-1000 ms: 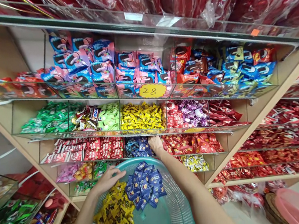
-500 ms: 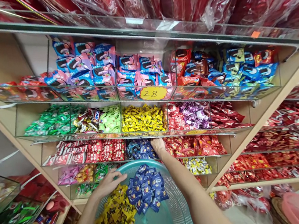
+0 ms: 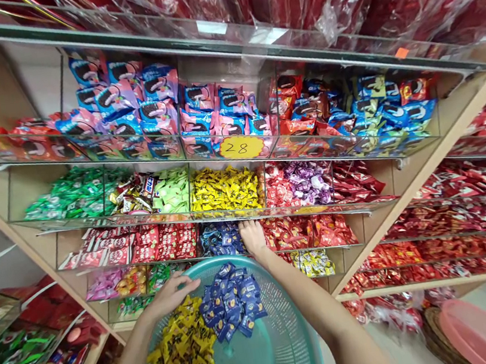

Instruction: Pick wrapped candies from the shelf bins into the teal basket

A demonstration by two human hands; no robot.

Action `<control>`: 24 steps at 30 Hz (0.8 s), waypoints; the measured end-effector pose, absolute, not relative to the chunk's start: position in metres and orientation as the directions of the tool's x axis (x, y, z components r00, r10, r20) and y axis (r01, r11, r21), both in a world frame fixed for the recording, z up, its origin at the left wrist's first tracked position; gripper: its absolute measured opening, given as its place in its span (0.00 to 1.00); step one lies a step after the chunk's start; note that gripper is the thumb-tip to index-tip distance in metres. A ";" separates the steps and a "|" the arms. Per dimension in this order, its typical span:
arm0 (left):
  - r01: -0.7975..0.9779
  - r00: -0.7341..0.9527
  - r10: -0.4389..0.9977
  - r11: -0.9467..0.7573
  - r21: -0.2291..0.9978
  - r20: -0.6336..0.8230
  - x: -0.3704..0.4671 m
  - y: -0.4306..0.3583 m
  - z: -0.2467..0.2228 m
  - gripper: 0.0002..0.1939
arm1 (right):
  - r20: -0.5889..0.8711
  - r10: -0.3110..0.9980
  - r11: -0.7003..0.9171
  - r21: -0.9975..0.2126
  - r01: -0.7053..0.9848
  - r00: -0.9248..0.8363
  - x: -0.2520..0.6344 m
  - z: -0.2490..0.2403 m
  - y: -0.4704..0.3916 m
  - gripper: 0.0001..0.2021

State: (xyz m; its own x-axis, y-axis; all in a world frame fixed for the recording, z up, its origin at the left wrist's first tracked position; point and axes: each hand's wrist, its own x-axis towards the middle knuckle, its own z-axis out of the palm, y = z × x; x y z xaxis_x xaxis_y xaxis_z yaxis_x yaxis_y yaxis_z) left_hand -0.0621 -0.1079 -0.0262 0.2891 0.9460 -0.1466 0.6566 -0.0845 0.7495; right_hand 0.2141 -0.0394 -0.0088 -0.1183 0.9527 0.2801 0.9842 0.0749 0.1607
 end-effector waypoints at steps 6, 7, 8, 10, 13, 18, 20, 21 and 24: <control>0.673 0.321 0.940 -0.141 0.726 -0.114 -0.063 -0.106 -0.030 0.27 | 0.270 0.949 0.039 -0.608 0.793 0.161 0.219 -0.007 -0.070 0.10; 0.673 0.321 0.940 -0.138 0.726 -0.119 -0.063 -0.106 -0.030 0.27 | 0.188 0.964 0.021 -0.759 0.651 0.189 0.219 -0.008 -0.075 0.10; 0.672 0.318 0.940 -0.131 0.728 -0.124 -0.062 -0.106 -0.030 0.27 | 0.097 0.978 -0.008 -0.870 0.494 0.186 0.217 -0.009 -0.079 0.10; 0.663 0.311 0.941 -0.116 0.740 -0.131 -0.062 -0.106 -0.030 0.27 | -0.038 0.991 -0.067 -0.971 0.229 0.129 0.211 -0.013 -0.090 0.14; 0.631 0.297 0.946 -0.090 0.771 -0.132 -0.061 -0.105 -0.032 0.28 | -0.130 0.990 -0.134 -0.989 0.068 0.056 0.195 -0.021 -0.108 0.16; 0.595 0.288 0.951 -0.087 0.799 -0.110 -0.063 -0.100 -0.044 0.29 | -0.208 0.977 -0.206 -0.978 0.034 -0.042 0.161 -0.039 -0.126 0.13; 0.584 0.327 0.942 -0.136 0.800 -0.078 -0.065 -0.098 -0.049 0.27 | -0.205 0.976 -0.205 -0.979 0.006 -0.078 0.151 -0.046 -0.127 0.11; 0.578 0.350 0.935 -0.167 0.799 -0.057 -0.066 -0.097 -0.051 0.25 | -0.197 0.977 -0.198 -0.980 -0.006 -0.087 0.146 -0.048 -0.126 0.11; 0.561 0.408 0.913 -0.253 0.788 0.003 -0.070 -0.096 -0.054 0.21 | -0.186 0.980 -0.189 -0.982 -0.024 -0.073 0.138 -0.053 -0.125 0.10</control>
